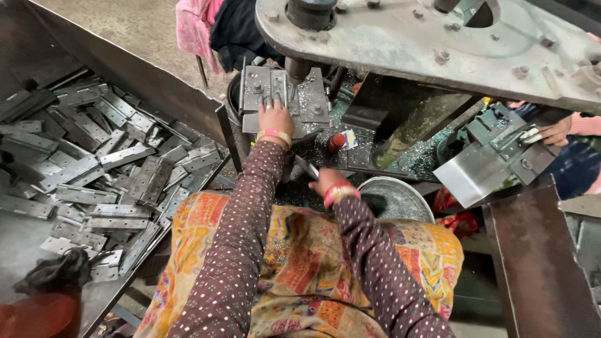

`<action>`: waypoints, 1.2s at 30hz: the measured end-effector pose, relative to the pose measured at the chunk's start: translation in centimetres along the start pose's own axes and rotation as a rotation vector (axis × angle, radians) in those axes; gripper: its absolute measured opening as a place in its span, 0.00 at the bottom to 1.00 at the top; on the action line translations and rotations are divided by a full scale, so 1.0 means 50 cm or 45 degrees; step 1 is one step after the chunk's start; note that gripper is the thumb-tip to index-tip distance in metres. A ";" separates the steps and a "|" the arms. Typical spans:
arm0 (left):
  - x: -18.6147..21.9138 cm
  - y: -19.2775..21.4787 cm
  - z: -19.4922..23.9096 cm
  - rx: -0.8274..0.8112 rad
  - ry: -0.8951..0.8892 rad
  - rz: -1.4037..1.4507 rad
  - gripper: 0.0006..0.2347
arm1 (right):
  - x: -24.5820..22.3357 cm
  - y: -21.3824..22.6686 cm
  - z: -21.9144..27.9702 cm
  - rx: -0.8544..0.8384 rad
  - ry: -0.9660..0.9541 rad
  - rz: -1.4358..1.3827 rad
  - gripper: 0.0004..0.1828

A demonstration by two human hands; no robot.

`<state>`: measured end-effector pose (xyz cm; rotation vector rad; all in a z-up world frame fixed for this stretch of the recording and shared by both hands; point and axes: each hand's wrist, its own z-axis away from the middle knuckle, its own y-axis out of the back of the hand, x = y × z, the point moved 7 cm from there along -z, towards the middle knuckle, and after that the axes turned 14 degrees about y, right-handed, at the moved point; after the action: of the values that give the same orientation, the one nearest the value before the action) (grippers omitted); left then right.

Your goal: The person operates a manual punch press to process metal parts, placing individual metal brackets onto the die, pulling the lever to engage the press, and then placing the processed parts into a bin.

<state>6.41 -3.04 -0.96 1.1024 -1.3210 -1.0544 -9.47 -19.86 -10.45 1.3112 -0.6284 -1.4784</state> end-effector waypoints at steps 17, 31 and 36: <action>-0.017 0.013 -0.060 0.026 -0.022 -0.014 0.15 | -0.011 -0.006 0.013 0.009 0.009 0.000 0.25; -0.006 0.060 0.000 0.130 -0.223 -0.360 0.17 | -0.071 0.060 0.089 0.533 0.057 -0.007 0.26; -0.009 0.074 0.190 0.128 -0.208 -0.274 0.17 | -0.099 0.138 0.156 1.172 0.165 -0.230 0.17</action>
<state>-3.24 -1.95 2.21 1.2772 -1.4195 -1.2693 -14.94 -19.57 -0.33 2.1848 -1.2047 -1.2500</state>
